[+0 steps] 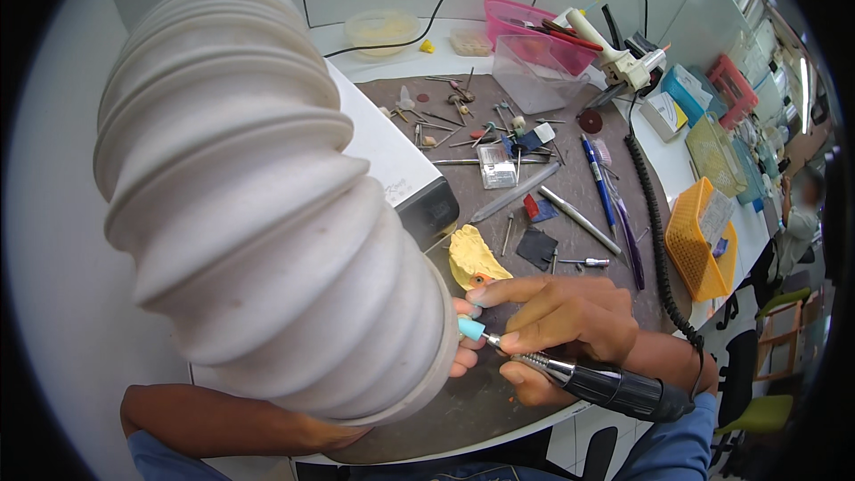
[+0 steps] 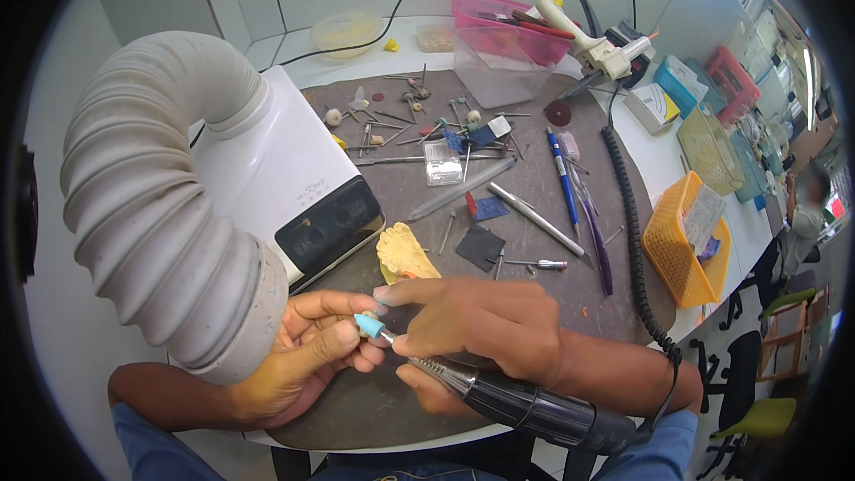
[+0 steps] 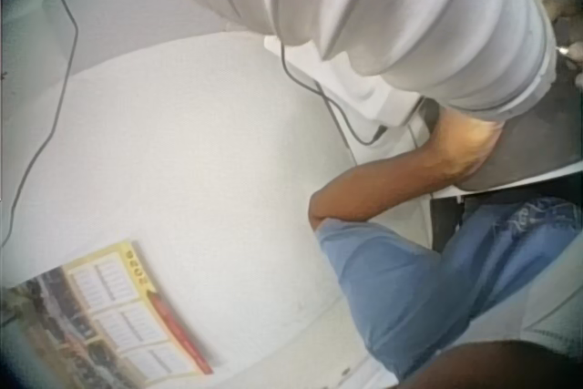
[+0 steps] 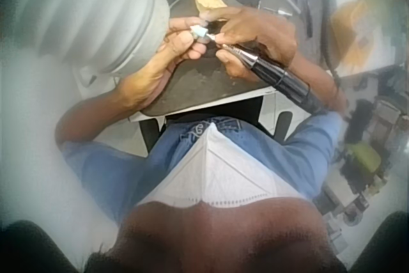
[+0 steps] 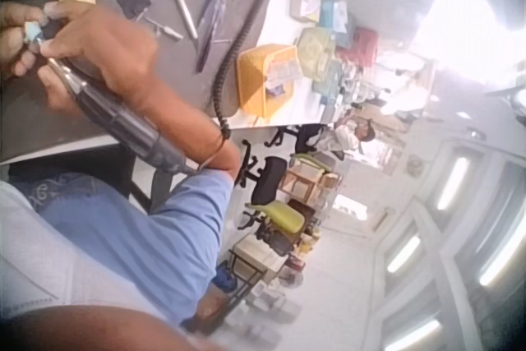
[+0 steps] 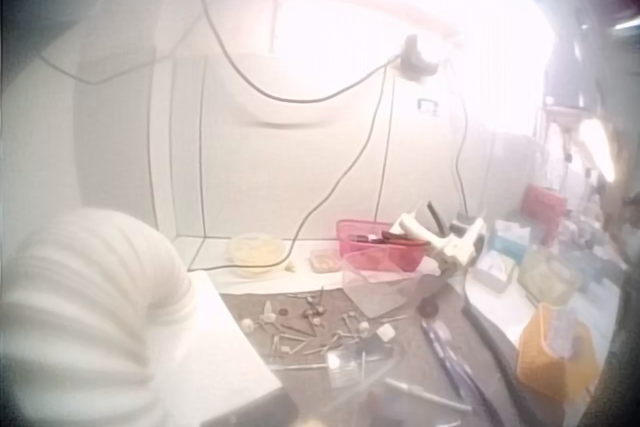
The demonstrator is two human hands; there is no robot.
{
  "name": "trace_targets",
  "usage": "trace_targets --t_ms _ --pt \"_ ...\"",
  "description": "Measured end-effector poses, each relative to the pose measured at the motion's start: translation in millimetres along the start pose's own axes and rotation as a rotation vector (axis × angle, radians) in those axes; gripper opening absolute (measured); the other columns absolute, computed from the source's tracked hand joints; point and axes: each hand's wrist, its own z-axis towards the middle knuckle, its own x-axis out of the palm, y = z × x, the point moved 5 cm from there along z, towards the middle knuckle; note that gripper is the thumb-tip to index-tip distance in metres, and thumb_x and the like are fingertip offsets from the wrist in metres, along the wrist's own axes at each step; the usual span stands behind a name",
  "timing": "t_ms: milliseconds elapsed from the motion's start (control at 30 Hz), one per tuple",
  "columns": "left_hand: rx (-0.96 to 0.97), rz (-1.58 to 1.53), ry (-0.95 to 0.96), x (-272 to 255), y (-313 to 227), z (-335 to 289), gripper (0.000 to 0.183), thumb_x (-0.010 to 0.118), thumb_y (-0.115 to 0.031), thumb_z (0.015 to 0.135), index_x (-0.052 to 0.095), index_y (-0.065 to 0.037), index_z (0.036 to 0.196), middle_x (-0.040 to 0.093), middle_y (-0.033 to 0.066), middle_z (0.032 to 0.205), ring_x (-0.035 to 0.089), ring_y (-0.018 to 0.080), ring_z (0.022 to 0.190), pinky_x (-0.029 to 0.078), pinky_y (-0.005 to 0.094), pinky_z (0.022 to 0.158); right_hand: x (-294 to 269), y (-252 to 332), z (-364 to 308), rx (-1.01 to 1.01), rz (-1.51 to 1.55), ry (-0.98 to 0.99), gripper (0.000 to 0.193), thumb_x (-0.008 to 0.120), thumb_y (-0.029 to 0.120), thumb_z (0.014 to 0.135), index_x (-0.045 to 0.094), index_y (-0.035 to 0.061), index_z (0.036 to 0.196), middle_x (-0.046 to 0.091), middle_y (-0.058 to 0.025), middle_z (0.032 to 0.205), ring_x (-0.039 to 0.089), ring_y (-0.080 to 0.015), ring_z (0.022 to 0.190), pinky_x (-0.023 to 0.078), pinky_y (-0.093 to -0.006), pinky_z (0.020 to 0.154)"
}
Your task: The person uses a rotary tool to grind and shape a small yellowish dental component, then brushes it with a small brush. They place the component into a yellow dental mold and inspect the fit. The person then uses the rotary tool again to refine the component and the mold.
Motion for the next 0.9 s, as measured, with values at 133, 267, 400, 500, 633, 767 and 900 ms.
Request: trace_targets --t_ms 133,267,400,500,633,767,900 --pt "0.010 -0.008 -0.007 1.7 0.1 2.0 0.027 0.059 -0.009 0.103 0.058 0.000 0.130 0.067 0.0145 0.116 0.067 0.0178 0.104 0.055 0.0305 0.095 -2.3 0.9 1.2 0.033 -0.046 -0.013 0.027 0.081 0.005 0.078 0.065 -0.0012 0.099 0.070 -0.0139 0.079 0.076 -0.0392 0.089 0.061 -0.0504 0.086" --pt "0.069 -0.043 -0.005 3.7 2.9 -1.3 0.030 0.059 -0.006 0.103 0.056 -0.001 0.132 0.066 0.0146 0.116 0.066 0.0183 0.106 0.055 0.0306 0.095 -1.3 2.8 1.9 0.019 -0.021 0.029 0.026 0.079 0.004 0.078 0.065 -0.0016 0.099 0.068 -0.0133 0.076 0.076 -0.0391 0.089 0.062 -0.0505 0.085" --pt "0.087 0.044 0.033 12.1 -2.2 2.0 0.030 0.062 -0.004 0.100 0.055 -0.003 0.130 0.064 0.0121 0.119 0.065 0.0176 0.108 0.054 0.0305 0.097 -6.4 7.0 1.0 0.055 0.044 -0.044 0.022 0.074 0.003 0.077 0.065 -0.0027 0.096 0.066 -0.0134 0.073 0.076 -0.0355 0.081 0.062 -0.0523 0.084" --pt "0.108 0.128 0.005 11.3 -1.8 3.3 0.029 0.064 -0.003 0.099 0.056 -0.004 0.127 0.063 0.0100 0.121 0.064 0.0169 0.109 0.053 0.0310 0.098 -8.1 7.3 1.9 0.089 0.044 -0.067 0.021 0.072 0.004 0.076 0.065 -0.0037 0.094 0.066 -0.0140 0.071 0.074 -0.0308 0.072 0.062 -0.0544 0.084" --pt "0.124 0.258 -0.094 4.6 -0.8 -3.1 0.027 0.066 -0.002 0.098 0.057 -0.005 0.123 0.062 0.0089 0.122 0.064 0.0166 0.109 0.053 0.0317 0.099 -4.2 0.0 -0.5 0.041 0.097 -0.041 0.020 0.072 0.006 0.076 0.065 -0.0040 0.092 0.066 -0.0138 0.071 0.074 -0.0304 0.071 0.063 -0.0536 0.083" --pt "0.107 0.266 -0.096 6.9 -0.2 -0.4 0.025 0.065 -0.001 0.098 0.057 -0.005 0.121 0.062 0.0087 0.122 0.064 0.0167 0.111 0.053 0.0319 0.101 -5.0 4.0 -1.8 0.053 0.030 -0.024 0.018 0.072 0.006 0.076 0.065 -0.0033 0.090 0.066 -0.0131 0.069 0.075 -0.0314 0.073 0.063 -0.0524 0.082" --pt "0.066 0.128 -0.086 0.5 3.0 -2.2 0.025 0.064 0.002 0.097 0.057 -0.006 0.120 0.063 0.0097 0.121 0.064 0.0168 0.112 0.053 0.0325 0.101 -3.4 3.9 -1.5 0.058 0.021 -0.034 0.018 0.073 0.007 0.077 0.066 -0.0030 0.089 0.066 -0.0126 0.068 0.075 -0.0317 0.070 0.063 -0.0519 0.081"
